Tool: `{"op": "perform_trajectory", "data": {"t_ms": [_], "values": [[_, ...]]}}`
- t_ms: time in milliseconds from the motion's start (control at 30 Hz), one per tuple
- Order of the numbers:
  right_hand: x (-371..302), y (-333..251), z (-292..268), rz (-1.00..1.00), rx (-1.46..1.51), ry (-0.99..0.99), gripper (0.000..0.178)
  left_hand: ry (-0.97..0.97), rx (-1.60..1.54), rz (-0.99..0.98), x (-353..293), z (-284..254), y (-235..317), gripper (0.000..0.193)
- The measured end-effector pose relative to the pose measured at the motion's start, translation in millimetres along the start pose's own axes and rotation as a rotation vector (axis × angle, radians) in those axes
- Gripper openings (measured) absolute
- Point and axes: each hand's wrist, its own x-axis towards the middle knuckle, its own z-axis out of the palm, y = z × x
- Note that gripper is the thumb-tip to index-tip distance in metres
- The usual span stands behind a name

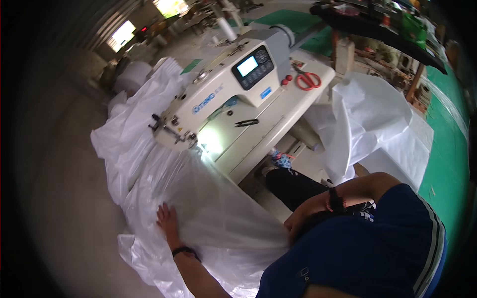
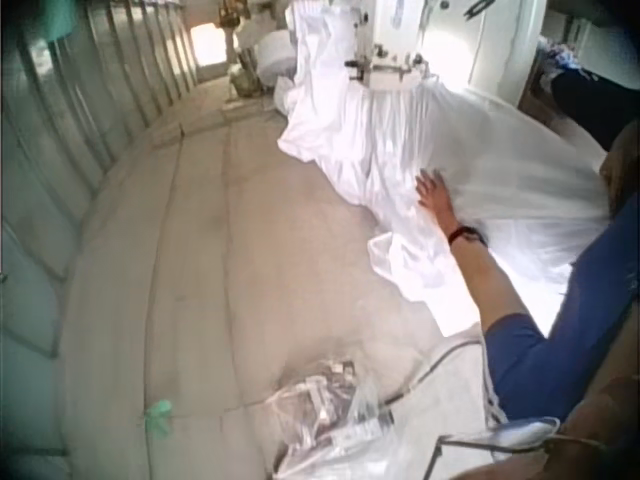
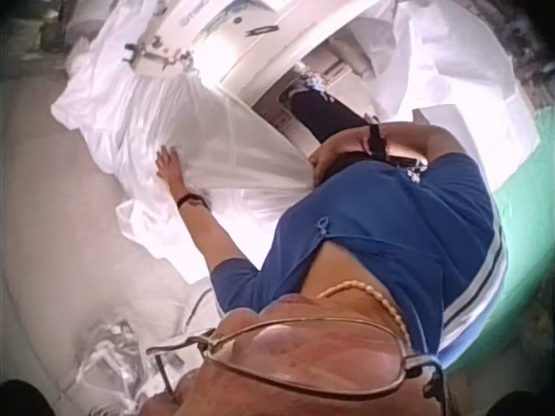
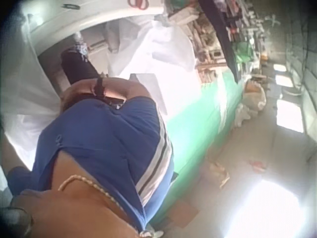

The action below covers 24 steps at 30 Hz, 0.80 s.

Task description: Sewing together large white plastic or fabric sheets using an industrial sewing machine.

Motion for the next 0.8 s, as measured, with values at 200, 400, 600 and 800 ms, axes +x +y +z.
{"op": "perform_trajectory", "data": {"t_ms": [200, 400, 600, 800], "values": [[-0.9, -27.2, -19.0, 0.001, 0.191, 0.894, 0.044, -0.130, 0.043, 0.024, -18.9, -83.6, 58.3, 0.051], [26.1, -32.9, -54.7, -0.111, -0.020, 1.306, 0.022, 0.061, -0.333, 0.318, -125.1, -120.4, 185.4, 0.042], [31.5, -24.8, -47.1, -0.204, -0.031, 1.383, 0.021, -0.164, -0.109, 0.130, -180.6, -95.7, 258.0, 0.026], [27.2, -23.9, -50.9, -0.227, -0.159, 1.344, 0.022, 0.048, -0.478, 0.229, -192.0, -96.2, 278.9, 0.015]]}}
